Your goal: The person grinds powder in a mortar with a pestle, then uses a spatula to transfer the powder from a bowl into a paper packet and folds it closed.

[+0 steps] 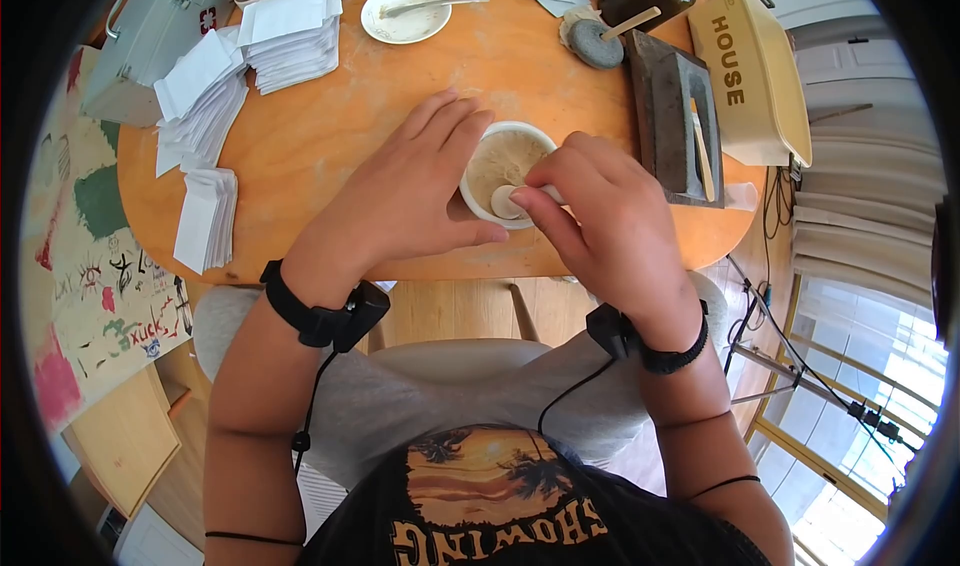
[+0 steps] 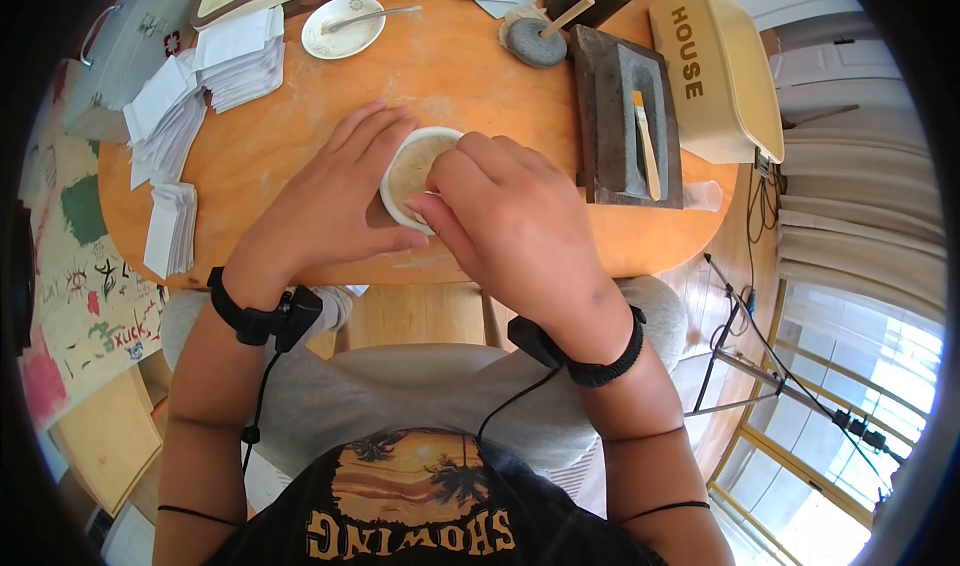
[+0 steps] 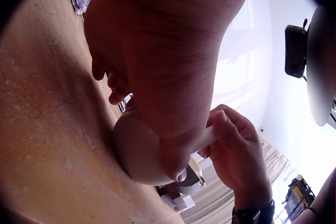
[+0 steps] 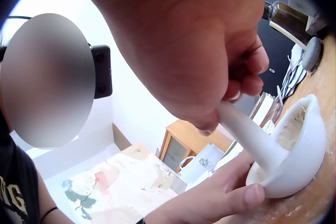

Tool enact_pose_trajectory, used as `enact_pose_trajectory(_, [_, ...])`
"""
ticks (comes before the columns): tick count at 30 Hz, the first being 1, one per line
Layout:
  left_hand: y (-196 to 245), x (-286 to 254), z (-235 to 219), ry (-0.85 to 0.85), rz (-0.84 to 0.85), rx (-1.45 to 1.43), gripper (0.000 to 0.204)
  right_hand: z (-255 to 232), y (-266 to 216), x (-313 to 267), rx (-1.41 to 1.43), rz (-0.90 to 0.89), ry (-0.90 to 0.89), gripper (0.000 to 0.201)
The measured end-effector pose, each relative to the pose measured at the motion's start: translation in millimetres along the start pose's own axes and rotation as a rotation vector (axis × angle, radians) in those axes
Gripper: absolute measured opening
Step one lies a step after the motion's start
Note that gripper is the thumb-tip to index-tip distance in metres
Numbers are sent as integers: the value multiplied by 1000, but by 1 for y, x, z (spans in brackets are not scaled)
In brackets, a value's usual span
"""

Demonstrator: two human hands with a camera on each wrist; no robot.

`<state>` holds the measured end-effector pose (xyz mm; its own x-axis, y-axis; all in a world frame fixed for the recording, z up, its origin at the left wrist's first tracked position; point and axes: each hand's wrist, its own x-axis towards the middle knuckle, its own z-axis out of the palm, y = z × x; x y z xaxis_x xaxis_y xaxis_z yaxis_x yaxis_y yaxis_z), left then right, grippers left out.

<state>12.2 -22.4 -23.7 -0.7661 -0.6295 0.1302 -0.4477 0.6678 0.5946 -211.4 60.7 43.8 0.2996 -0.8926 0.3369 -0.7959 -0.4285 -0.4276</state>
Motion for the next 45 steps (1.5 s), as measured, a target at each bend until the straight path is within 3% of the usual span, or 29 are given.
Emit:
enact_pose_trajectory(8, [-1, 0, 1, -3, -2, 7, 113, -2, 1, -1, 3, 1, 21, 22])
enact_pose_trajectory(10, [-2, 0, 4, 48, 32, 34, 105, -2, 1, 0, -55, -2, -24, 22])
enact_pose_trajectory(45, [1, 0, 0, -16, -5, 23, 111, -14, 7, 0, -69, 35, -15, 21])
